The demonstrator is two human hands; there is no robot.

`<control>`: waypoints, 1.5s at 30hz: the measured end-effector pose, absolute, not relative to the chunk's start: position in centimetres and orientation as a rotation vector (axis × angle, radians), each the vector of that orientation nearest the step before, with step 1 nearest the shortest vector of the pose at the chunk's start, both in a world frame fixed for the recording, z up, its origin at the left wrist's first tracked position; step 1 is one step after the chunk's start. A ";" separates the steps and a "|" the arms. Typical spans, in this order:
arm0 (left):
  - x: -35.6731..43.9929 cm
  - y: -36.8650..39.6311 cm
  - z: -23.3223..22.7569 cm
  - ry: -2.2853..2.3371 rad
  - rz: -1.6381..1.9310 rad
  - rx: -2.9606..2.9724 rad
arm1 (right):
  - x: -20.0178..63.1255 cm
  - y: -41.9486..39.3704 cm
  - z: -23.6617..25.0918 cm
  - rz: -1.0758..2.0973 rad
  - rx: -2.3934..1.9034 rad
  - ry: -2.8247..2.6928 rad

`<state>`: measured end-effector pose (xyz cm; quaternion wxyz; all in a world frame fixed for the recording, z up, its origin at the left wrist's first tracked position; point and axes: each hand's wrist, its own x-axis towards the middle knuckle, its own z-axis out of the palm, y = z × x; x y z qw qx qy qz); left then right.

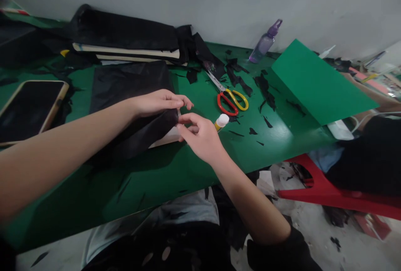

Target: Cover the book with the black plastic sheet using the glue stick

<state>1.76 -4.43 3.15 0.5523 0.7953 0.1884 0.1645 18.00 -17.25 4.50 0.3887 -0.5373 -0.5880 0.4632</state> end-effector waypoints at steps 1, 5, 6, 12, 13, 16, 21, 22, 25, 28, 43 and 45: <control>1.8 -4.4 3.2 0.452 0.385 1.883 | 18.0 -17.2 4.4 1.193 -1.367 -1.481; 1.8 -4.6 3.5 0.462 0.348 1.958 | 18.0 -17.4 3.9 1.261 -1.359 -1.422; 1.9 -4.7 3.7 0.460 0.338 1.978 | 18.1 -17.4 3.8 1.268 -1.363 -1.415; 3.0 -5.8 3.8 0.489 0.266 2.169 | 18.9 -18.0 3.3 1.266 -1.486 -1.440; 3.3 -5.9 3.7 0.485 0.264 2.229 | 19.1 -18.1 3.3 1.240 -1.501 -1.464; 3.8 -6.2 2.9 0.478 0.293 2.395 | 19.3 -18.6 3.3 1.087 -1.538 -1.528; 4.1 -6.4 2.2 0.534 0.334 2.521 | 19.6 -19.6 4.1 0.911 -1.536 -1.597; 4.1 -6.5 2.1 0.537 0.345 2.531 | 19.6 -19.8 4.3 0.923 -1.517 -1.608; 4.1 -6.6 2.1 0.493 0.389 2.564 | 19.7 -20.5 4.5 1.086 -1.537 -1.564; 4.0 -6.6 1.9 0.434 0.410 2.618 | 19.8 -21.1 4.3 1.206 -1.600 -1.478; 3.9 -6.8 1.7 0.411 0.458 2.671 | 22.1 -23.3 5.3 0.803 -1.754 -1.481; 3.7 -6.8 1.8 0.422 0.483 2.687 | 22.1 -23.2 5.5 0.658 -1.725 -1.408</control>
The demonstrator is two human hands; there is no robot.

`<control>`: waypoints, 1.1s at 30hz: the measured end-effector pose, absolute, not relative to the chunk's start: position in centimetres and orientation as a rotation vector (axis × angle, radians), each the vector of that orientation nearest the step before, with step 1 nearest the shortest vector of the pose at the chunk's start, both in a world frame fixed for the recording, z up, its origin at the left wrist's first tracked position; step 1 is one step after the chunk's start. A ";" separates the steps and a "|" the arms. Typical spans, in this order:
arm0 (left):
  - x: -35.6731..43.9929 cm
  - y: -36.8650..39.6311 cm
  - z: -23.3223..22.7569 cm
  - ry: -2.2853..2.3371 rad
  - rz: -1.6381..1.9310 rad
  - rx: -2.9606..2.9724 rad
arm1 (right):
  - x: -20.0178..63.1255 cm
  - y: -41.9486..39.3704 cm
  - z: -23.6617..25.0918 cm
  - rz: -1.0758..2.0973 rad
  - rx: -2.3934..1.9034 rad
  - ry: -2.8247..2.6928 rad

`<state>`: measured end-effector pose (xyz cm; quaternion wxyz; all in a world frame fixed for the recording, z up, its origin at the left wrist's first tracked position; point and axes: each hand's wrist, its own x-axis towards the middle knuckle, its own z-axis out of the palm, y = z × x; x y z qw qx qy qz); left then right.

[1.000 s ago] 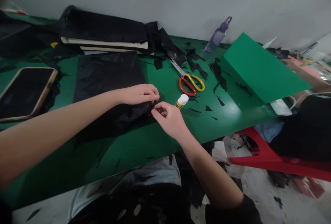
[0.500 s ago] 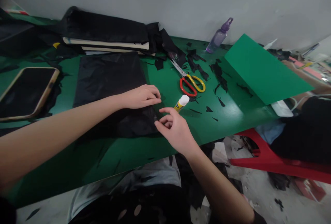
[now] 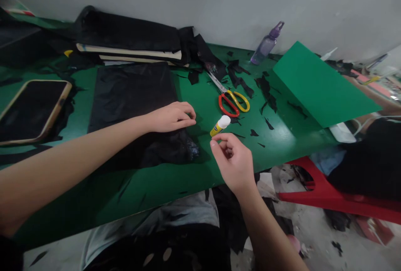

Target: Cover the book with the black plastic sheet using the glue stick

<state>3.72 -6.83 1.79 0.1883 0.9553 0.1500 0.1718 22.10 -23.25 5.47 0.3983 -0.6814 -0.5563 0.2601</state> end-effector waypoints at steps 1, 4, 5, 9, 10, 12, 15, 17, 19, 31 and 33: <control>3.6 -6.9 1.9 0.429 0.505 2.703 | 22.1 -23.3 5.6 0.594 -1.707 -1.372; 3.2 -7.2 2.5 0.458 0.572 2.790 | 21.6 -23.4 6.1 0.451 -1.641 -1.295; 3.1 -7.3 2.8 0.470 0.576 2.828 | 21.3 -23.5 6.4 0.420 -1.621 -1.292; 2.1 -6.7 3.7 0.557 0.483 2.907 | 20.2 -23.4 6.9 0.236 -1.572 -1.378; 1.7 -6.3 3.8 0.587 0.449 2.901 | 20.2 -23.2 6.8 0.170 -1.561 -1.392; 0.9 -5.5 3.9 0.636 0.411 2.876 | 20.5 -22.5 6.3 0.059 -1.536 -1.373; -0.1 -4.7 4.0 0.642 0.411 2.840 | 21.9 -21.1 4.5 0.033 -1.542 -1.291; -0.5 -4.6 4.0 0.615 0.392 2.835 | 23.0 -20.2 3.1 0.178 -1.643 -1.336; -0.5 -4.7 4.0 0.584 0.365 2.849 | 23.7 -19.5 2.1 0.342 -1.784 -1.430; 0.1 -4.7 2.8 0.552 0.449 2.872 | 24.2 -11.0 1.9 0.539 -1.821 -1.828; 0.0 -4.7 2.7 0.553 0.454 2.875 | 24.0 -9.4 1.5 0.506 -1.784 -1.839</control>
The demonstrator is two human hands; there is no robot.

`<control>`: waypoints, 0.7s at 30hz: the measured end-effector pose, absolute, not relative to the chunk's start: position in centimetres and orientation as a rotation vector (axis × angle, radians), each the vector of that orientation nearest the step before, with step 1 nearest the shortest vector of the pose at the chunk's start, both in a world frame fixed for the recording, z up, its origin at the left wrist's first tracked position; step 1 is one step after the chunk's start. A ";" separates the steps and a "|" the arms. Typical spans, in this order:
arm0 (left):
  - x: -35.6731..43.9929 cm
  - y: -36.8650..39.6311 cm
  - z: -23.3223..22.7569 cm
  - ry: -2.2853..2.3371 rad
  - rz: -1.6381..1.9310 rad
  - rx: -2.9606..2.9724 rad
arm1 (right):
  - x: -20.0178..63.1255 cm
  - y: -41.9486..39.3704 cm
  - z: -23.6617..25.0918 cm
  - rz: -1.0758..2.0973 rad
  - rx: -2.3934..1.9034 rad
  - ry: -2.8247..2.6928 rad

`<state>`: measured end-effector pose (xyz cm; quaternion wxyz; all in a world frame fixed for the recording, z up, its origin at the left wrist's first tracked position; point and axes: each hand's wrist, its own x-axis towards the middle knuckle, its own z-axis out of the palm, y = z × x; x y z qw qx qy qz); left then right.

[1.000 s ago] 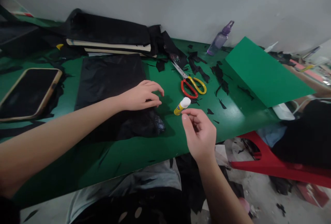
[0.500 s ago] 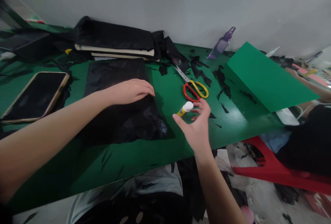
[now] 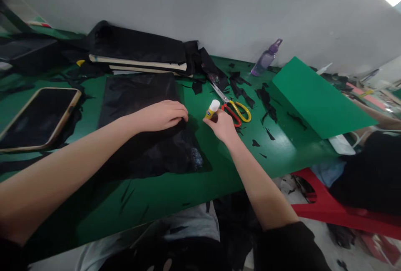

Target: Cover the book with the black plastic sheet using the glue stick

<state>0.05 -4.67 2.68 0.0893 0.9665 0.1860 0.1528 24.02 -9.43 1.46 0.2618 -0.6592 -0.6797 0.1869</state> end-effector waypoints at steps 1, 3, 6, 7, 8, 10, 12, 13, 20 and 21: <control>0.0 -4.7 2.6 0.552 0.457 2.877 | 23.9 -8.9 1.2 0.473 -1.764 -1.831; -0.1 -4.7 2.6 0.552 0.458 2.880 | 23.4 -8.3 0.7 0.412 -1.748 -1.818; -0.2 -4.7 2.7 0.553 0.456 2.887 | 22.8 -9.0 0.8 0.287 -1.744 -1.781; -0.2 -4.7 2.7 0.553 0.452 2.888 | 22.6 -9.5 1.0 0.220 -1.714 -1.738; -0.2 -4.8 2.7 0.554 0.448 2.887 | 22.4 -10.2 1.5 0.144 -1.665 -1.685; -0.1 -4.7 2.7 0.561 0.447 2.874 | 21.9 -11.6 2.7 0.023 -1.562 -1.571; -0.1 -4.6 2.6 0.577 0.465 2.856 | 21.2 -12.8 4.1 0.026 -1.527 -1.579; -0.2 -4.5 2.5 0.590 0.481 2.853 | 20.9 -13.1 4.7 0.074 -1.536 -1.636; -1.7 -3.9 2.9 0.940 0.406 2.959 | 18.4 -10.9 4.8 0.572 -1.617 -1.930; -2.0 -4.0 3.3 0.970 0.352 2.971 | 18.2 -10.4 4.4 0.580 -1.639 -1.924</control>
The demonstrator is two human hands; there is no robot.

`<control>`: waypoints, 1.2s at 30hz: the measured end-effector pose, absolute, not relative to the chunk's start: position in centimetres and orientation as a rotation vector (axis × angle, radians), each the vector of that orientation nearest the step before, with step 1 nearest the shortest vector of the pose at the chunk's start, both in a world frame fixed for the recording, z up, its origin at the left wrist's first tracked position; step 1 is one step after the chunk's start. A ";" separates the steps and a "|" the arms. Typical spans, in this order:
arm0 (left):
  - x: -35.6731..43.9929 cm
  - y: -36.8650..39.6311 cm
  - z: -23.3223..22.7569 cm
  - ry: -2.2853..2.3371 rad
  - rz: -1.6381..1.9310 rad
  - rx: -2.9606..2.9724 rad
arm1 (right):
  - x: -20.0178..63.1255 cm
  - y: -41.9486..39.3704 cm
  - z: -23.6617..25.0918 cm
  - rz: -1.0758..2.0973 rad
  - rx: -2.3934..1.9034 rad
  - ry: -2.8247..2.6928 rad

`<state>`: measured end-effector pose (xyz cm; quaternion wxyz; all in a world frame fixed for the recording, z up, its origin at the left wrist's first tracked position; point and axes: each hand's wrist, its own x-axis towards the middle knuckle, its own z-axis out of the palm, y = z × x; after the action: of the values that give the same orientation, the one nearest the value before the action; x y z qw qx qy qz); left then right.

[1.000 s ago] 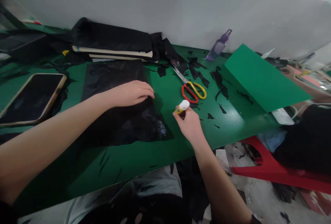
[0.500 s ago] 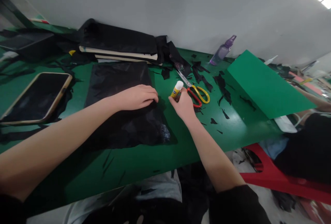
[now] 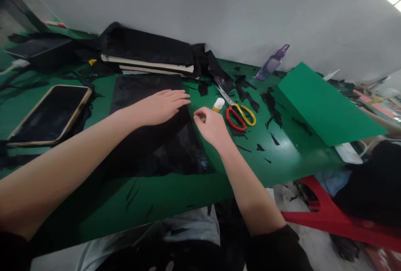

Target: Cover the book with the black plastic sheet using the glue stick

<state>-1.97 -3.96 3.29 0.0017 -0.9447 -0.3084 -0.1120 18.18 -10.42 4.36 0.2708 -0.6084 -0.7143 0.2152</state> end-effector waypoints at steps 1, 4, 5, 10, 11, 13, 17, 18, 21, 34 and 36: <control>-2.2 -4.0 3.7 -0.983 -0.283 -2.967 | 18.0 -10.1 3.9 0.589 -1.658 -1.907; -2.2 -4.3 5.0 -1.036 -0.124 -3.001 | 17.8 -9.6 2.6 0.667 -1.707 -1.826; -2.1 -4.4 5.2 -1.052 -0.108 -3.007 | 17.8 -9.6 2.3 0.700 -1.715 -1.805; -0.9 -4.3 4.2 -0.987 -0.126 -3.104 | 18.5 -9.9 1.9 0.804 -1.702 -1.776; -0.7 -4.2 3.7 -0.973 -0.135 -3.130 | 18.6 -9.9 1.9 0.823 -1.698 -1.782; -0.7 -3.9 2.6 -0.974 -0.160 -3.167 | 18.7 -9.9 2.0 0.872 -1.696 -1.801; -0.9 -3.4 1.0 -0.958 -0.239 -3.203 | 18.6 -10.0 2.0 0.952 -1.689 -1.828; -1.0 -3.4 0.8 -0.952 -0.260 -3.204 | 18.5 -10.1 2.1 0.961 -1.688 -1.832; -1.0 -3.4 0.5 -0.943 -0.300 -3.207 | 18.4 -10.2 2.2 0.997 -1.687 -1.841; -1.1 -3.5 0.6 -0.966 -0.291 -3.202 | 19.8 -11.3 4.6 1.442 -1.528 -2.019; -1.1 -3.5 0.5 -0.964 -0.292 -3.202 | 20.1 -11.3 5.0 1.494 -1.492 -2.064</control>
<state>-1.09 -3.50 0.51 -0.1074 -0.9484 -0.2854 -0.0865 20.12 -11.32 5.03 0.0943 -0.5030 -0.6960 0.5037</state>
